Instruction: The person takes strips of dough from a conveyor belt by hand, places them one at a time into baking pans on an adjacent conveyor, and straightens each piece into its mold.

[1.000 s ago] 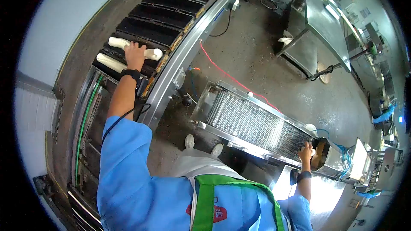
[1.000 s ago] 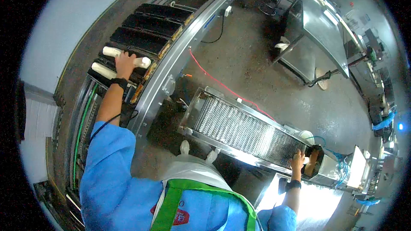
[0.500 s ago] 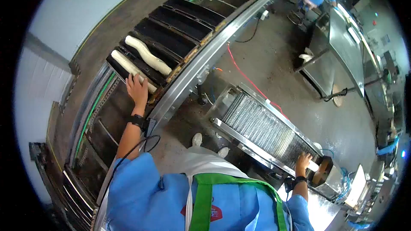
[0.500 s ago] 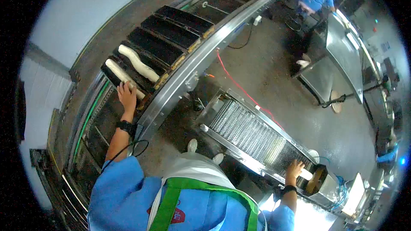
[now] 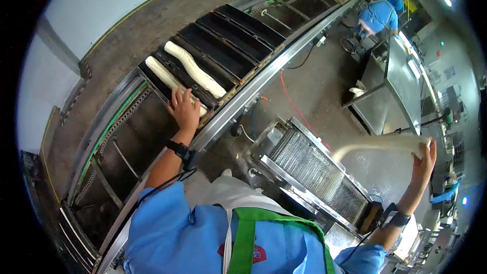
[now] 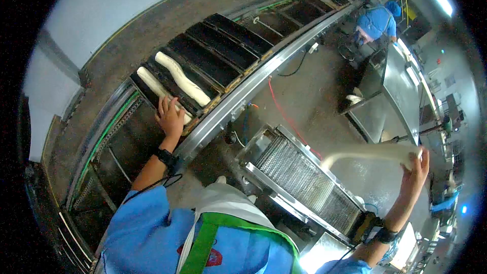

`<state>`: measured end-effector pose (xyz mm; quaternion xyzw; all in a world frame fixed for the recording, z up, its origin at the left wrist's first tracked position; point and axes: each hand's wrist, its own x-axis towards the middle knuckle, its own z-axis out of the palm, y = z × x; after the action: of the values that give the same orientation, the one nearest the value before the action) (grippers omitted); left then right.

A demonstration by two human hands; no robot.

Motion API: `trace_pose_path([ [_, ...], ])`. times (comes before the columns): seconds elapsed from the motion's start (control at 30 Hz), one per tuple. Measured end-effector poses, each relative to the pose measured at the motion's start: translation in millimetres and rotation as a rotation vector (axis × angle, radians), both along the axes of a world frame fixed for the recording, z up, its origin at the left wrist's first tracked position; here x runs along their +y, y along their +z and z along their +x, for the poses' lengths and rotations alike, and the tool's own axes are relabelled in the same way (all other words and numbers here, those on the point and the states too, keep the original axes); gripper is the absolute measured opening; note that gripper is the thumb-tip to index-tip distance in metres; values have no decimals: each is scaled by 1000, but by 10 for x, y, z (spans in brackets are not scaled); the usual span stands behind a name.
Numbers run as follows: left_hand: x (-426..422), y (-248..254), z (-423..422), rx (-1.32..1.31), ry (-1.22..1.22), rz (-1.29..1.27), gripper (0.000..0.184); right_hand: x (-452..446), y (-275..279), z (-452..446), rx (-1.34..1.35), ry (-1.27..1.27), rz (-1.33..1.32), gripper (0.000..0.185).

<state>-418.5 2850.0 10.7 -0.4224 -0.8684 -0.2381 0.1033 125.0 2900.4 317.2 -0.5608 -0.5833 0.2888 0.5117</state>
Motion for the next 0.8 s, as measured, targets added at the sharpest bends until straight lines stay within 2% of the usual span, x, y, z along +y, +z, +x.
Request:
trace_pose_path([
  [0.1,53,14,23,7,-13,44,31,266,186,-830,120,174,73,30],
  [0.13,75,20,26,3,-21,57,30,433,122,-1063,171,176,90,30],
  [0.17,82,27,21,-24,-21,74,30,637,34,-1275,278,304,73,29],
  [0.2,86,18,11,-20,-19,79,30,818,-68,-1553,271,300,44,28],
  [0.23,98,-1,3,-16,-18,81,31,1006,-218,-1809,386,496,14,29],
  [0.27,120,-12,5,-13,-17,83,31,1005,-284,-2232,370,410,8,26],
  [0.33,124,-14,5,-29,-35,92,31,1404,-836,-2766,511,616,83,22],
  [0.37,140,-33,3,-36,-33,92,31,1645,-1284,-2917,557,725,-45,25],
  [0.4,150,-51,-13,-42,-35,93,31,2066,-1883,-3060,199,659,-240,41],
  [0.43,150,-69,-13,-38,-47,91,31,1684,-1978,-3245,101,784,-407,61],
  [0.47,154,-85,-21,-38,-47,93,31,1552,-2065,-3356,31,852,-646,70],
  [0.53,198,-132,-33,-41,-52,101,31,1374,-2257,-3390,179,814,-599,61],
  [0.6,226,-219,-59,-26,-42,148,32,1339,-2420,-3192,29,792,-497,49],
  [0.63,211,-174,-56,-37,-55,124,33,1275,-2500,-3032,38,772,-506,49],
  [0.7,207,-184,-58,-22,-66,115,32,1135,-2586,-2556,-56,831,-480,37],
  [0.77,237,-193,-37,-18,-31,88,31,948,-2762,-1949,-246,695,-419,32],
  [0.8,261,-227,-54,-9,-48,89,32,807,-2827,-1625,-454,598,-377,33],
])
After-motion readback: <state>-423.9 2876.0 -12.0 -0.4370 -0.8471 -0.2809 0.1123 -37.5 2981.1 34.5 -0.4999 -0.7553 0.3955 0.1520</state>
